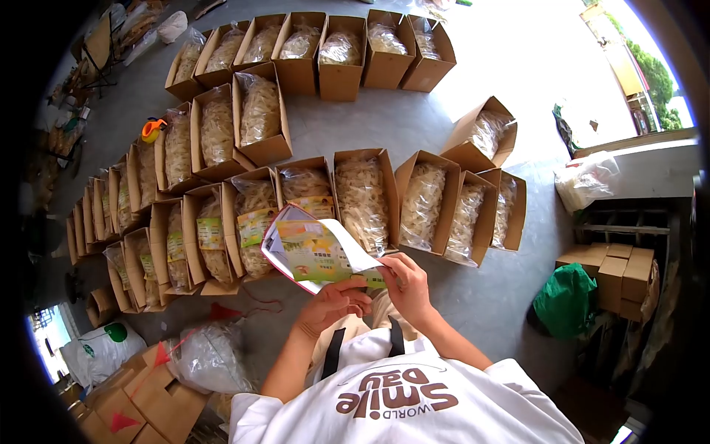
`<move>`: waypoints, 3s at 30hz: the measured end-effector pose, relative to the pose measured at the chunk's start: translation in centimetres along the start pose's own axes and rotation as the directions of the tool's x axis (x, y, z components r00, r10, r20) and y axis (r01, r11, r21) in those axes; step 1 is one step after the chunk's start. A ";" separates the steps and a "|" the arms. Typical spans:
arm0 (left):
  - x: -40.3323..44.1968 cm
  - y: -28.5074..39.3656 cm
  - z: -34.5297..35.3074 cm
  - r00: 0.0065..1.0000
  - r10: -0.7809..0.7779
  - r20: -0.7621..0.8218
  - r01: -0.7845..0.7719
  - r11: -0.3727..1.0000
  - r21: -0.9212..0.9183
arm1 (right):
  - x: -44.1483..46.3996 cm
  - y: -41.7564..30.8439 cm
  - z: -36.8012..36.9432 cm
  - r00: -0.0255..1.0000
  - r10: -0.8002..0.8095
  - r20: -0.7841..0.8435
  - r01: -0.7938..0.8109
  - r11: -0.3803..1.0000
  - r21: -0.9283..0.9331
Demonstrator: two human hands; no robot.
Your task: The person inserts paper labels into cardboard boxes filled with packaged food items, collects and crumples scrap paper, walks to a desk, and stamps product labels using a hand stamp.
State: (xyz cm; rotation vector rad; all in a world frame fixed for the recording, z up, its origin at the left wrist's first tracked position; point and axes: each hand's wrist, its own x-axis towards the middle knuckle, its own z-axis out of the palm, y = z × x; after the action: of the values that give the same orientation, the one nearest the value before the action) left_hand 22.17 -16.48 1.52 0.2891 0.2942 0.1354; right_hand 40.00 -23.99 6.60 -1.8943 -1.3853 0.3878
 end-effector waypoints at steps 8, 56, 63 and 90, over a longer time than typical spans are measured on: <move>3.3 -3.8 -6.0 0.783 0.166 -0.599 -0.404 0.868 -0.287 | 0.1 2.0 4.5 0.957 0.194 0.215 -0.267 0.876 0.400; 19.6 7.8 -24.1 0.512 0.718 -0.471 0.769 -0.139 0.624 | 6.7 40.5 29.9 0.826 0.289 0.484 -0.064 0.901 -0.429; 6.5 6.7 -19.0 0.107 0.873 -0.475 -0.095 0.484 0.870 | 6.0 37.9 30.9 0.726 0.082 0.683 0.267 0.881 -0.390; 7.7 -3.8 -21.8 0.641 0.662 -0.388 0.419 0.123 0.900 | -1.9 18.4 17.7 0.877 0.088 0.472 -0.133 0.989 0.063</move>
State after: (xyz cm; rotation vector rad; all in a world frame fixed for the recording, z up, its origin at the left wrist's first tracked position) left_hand 23.13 -13.11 -21.63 1.7703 1.2957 0.2487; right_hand 40.82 -21.38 -18.86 -1.8790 -1.5296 1.0069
